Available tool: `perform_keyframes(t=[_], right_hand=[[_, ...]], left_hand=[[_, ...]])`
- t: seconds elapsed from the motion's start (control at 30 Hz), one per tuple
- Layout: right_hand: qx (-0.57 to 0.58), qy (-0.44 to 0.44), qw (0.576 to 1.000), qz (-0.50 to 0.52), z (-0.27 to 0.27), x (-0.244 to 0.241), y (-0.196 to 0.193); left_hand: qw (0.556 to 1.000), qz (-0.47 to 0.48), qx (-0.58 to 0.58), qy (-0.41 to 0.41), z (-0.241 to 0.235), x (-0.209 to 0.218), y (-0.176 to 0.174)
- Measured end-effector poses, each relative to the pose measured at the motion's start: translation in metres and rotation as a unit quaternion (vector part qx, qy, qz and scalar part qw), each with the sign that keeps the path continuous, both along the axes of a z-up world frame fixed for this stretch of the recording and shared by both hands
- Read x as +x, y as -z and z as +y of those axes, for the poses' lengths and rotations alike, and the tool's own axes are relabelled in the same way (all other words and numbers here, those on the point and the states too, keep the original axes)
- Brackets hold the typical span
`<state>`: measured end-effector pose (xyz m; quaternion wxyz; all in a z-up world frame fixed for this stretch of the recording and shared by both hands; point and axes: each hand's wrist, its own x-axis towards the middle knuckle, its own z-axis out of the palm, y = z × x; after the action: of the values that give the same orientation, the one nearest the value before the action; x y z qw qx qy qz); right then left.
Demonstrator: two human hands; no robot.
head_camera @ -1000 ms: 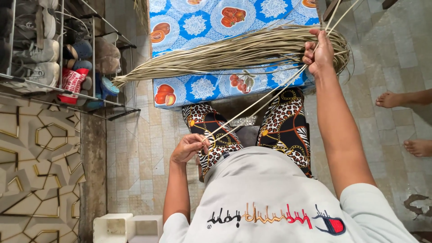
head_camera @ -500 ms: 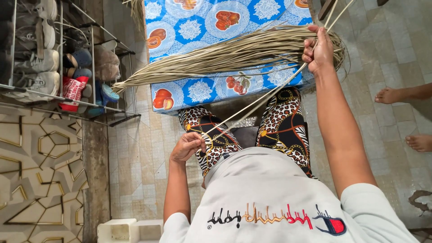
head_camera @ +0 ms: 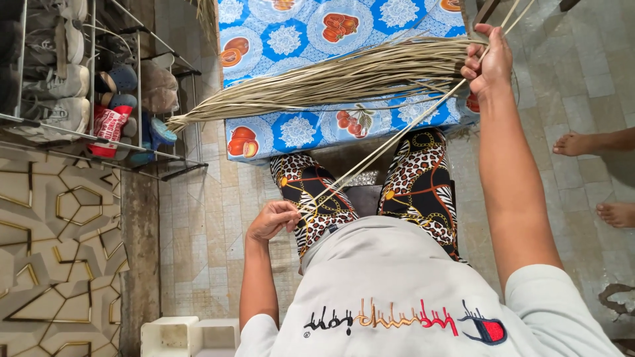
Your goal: The person sits at a table and repeatedly picks up individual dried fibers from a large bundle, separates them, and places them back into the pile. A second person briefly places a stone and cloth on the table, which the person then moves aside before resuming the sorting task.
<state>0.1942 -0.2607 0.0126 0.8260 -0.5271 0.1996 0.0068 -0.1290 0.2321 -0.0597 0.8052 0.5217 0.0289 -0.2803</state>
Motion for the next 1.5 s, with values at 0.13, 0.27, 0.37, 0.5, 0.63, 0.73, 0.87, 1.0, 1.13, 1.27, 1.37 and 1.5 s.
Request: perform_keyframes(t=[0.13,0.27,0.37,0.5,0.63,0.73,0.87,1.0,1.13,1.27,1.37,1.5], right_hand=[[0.007,-0.003,1.0,-0.007,-0.011,0.008,0.011],[0.037,0.006,0.999,0.0,-0.021,0.014,0.021],[0.049,0.005,0.999,-0.007,-0.025,0.015,0.021],[0.075,-0.01,0.997,-0.019,-0.032,0.016,0.028],[0.078,-0.012,0.997,-0.021,-0.03,0.015,0.031],[0.082,-0.005,0.997,-0.004,-0.028,0.017,0.033],[0.088,-0.024,0.996,-0.003,-0.027,0.022,0.047],[0.147,0.021,0.989,-0.006,-0.026,0.03,0.061],[0.167,0.09,0.982,0.011,-0.029,0.02,0.05],[-0.387,0.108,0.915,-0.038,-0.046,-0.017,0.092],[-0.501,-0.009,0.854,-0.141,0.039,-0.101,0.055],[-0.015,-0.423,0.901,0.094,0.161,-0.204,0.041]], left_hand=[[1.0,0.011,-0.008,-0.018,0.004,0.005,0.006],[0.998,-0.006,0.028,-0.048,0.004,0.009,0.001],[0.996,-0.013,0.046,-0.072,0.006,0.012,0.001],[0.997,0.007,0.042,-0.064,0.014,0.015,-0.001],[0.997,0.02,0.047,-0.052,0.016,0.018,0.0],[0.994,0.057,0.077,-0.057,0.018,0.021,0.002],[0.991,0.055,0.093,-0.084,0.02,0.022,0.013],[0.988,0.068,0.084,-0.107,0.013,0.019,0.021],[0.983,0.083,0.08,-0.143,0.002,0.021,0.02],[0.983,0.073,0.108,-0.129,-0.011,0.037,-0.006],[0.984,0.055,0.106,-0.135,-0.016,0.054,-0.008],[0.985,0.032,0.104,-0.133,-0.025,0.07,-0.017]])
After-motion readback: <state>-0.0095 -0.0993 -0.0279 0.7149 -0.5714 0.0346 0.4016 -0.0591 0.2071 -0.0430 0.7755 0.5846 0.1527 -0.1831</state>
